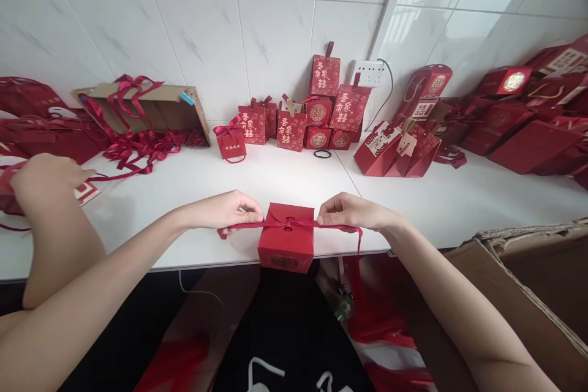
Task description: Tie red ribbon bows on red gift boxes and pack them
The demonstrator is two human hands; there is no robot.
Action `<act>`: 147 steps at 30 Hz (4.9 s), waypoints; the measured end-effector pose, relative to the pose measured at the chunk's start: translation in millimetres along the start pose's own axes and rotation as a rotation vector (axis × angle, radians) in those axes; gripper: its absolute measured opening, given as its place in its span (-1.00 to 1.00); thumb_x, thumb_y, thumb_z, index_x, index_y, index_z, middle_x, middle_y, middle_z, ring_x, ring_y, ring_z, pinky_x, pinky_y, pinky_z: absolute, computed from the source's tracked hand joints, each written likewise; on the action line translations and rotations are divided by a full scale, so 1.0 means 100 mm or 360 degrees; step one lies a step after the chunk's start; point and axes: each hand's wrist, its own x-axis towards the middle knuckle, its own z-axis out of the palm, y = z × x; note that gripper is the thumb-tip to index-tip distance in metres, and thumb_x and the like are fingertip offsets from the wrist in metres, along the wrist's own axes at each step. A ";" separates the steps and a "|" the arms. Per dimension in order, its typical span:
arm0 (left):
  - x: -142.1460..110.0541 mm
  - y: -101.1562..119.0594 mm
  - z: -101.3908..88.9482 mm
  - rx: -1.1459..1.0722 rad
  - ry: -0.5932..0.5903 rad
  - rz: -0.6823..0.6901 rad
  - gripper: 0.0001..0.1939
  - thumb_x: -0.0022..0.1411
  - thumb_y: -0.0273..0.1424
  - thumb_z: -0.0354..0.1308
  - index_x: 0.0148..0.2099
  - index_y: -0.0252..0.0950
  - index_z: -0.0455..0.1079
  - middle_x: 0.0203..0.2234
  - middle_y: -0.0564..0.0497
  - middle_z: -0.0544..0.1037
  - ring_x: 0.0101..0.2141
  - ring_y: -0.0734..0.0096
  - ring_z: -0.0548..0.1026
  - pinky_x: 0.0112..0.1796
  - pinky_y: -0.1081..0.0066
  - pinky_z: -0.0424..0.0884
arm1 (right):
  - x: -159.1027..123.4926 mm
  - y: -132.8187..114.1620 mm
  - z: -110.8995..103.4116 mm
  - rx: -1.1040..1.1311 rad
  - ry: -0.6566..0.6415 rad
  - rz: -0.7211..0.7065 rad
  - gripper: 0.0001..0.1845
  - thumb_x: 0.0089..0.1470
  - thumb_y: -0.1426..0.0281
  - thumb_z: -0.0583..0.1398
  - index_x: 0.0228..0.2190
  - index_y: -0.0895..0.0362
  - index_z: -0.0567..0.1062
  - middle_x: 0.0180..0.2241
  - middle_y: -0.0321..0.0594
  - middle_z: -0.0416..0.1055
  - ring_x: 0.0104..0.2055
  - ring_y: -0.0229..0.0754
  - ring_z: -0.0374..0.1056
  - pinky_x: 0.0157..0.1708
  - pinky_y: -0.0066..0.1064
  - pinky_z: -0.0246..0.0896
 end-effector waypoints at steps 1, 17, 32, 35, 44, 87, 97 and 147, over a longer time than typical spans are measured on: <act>-0.01 0.00 0.01 -0.0043 0.0007 -0.0037 -0.64 0.05 -0.05 0.15 -0.44 -0.27 0.38 -0.70 0.13 0.19 -0.71 0.56 0.21 -0.66 0.49 0.25 | -0.01 0.01 0.00 -0.0014 -0.0012 0.0016 -0.61 -0.07 0.10 0.24 -0.53 0.21 0.42 -0.71 -0.47 0.06 -0.68 -0.46 -0.06 -0.71 -0.55 -0.19; 0.09 -0.26 0.16 -0.0500 -0.0382 0.0192 -0.56 0.01 -0.04 0.19 -0.59 -0.30 0.21 -0.64 0.08 0.25 -0.58 0.52 0.23 -0.48 0.46 0.26 | -0.03 0.19 0.11 0.0079 -0.0028 0.0074 -0.56 -0.14 0.05 0.26 -0.53 0.22 0.44 -0.69 -0.46 0.06 -0.66 -0.44 0.00 -0.74 -0.59 0.04; 0.00 -0.29 0.40 -0.0637 0.0001 0.0165 -0.61 0.11 -0.07 0.10 -0.49 -0.30 0.23 -0.51 0.03 0.34 -0.49 0.47 0.33 -0.51 0.49 0.23 | -0.15 0.08 0.13 -0.0122 0.0310 -0.0248 -0.62 0.00 0.11 0.19 -0.54 0.19 0.43 -0.52 -0.29 0.32 -0.47 -0.32 0.20 -0.41 -0.43 0.17; -0.04 -0.19 0.39 -0.0723 0.0033 0.0143 -0.63 0.10 -0.09 0.12 -0.48 -0.31 0.25 -0.53 0.03 0.36 -0.53 0.49 0.34 -0.55 0.49 0.22 | -0.15 -0.05 0.17 0.0066 0.0322 -0.0408 -0.66 0.00 0.15 0.20 -0.51 0.19 0.47 -0.28 -0.15 0.45 -0.25 -0.18 0.33 -0.20 -0.33 0.21; -0.16 0.11 0.24 -0.0488 -0.0041 -0.0006 -0.64 0.11 -0.10 0.13 -0.46 -0.30 0.23 -0.68 0.11 0.28 -0.71 0.62 0.17 -0.68 0.54 0.07 | 0.15 -0.14 0.49 0.0001 0.0636 -0.0567 -0.70 0.05 0.20 0.16 -0.42 0.19 0.53 -0.37 -0.18 0.51 -0.31 -0.17 0.39 -0.26 -0.36 0.26; 0.33 0.17 0.29 0.0338 0.0682 0.0806 -0.83 0.13 -0.30 0.09 -0.44 -0.28 0.35 -0.41 0.05 0.45 -0.40 0.46 0.41 -0.33 0.45 0.34 | 0.32 0.05 0.76 0.0520 0.0974 -0.0743 -0.61 -0.11 0.25 0.30 -0.47 0.06 0.15 -0.50 -0.36 0.44 -0.44 -0.24 0.38 -0.36 -0.37 0.23; 0.05 0.15 0.48 0.0587 0.0724 0.0896 -0.86 0.16 -0.34 0.06 -0.40 -0.28 0.34 -0.30 -0.01 0.41 -0.23 0.36 0.40 -0.16 0.38 0.35 | 0.34 0.06 0.81 0.0276 0.1174 -0.0823 -0.85 -0.05 0.44 0.19 -0.46 0.09 0.26 -0.46 -0.34 0.36 -0.41 -0.29 0.30 -0.37 -0.42 0.17; -0.20 -0.18 0.88 0.0406 0.1202 0.0988 -0.91 0.23 -0.46 -0.03 -0.35 -0.25 0.23 -0.46 0.04 0.41 -0.40 0.45 0.39 -0.36 0.43 0.35 | -0.31 0.05 0.61 -0.1882 0.1147 -0.1106 -0.69 0.18 0.61 -0.05 -0.28 0.10 0.43 -0.27 -0.09 0.34 -0.29 -0.16 0.22 -0.21 -0.21 0.17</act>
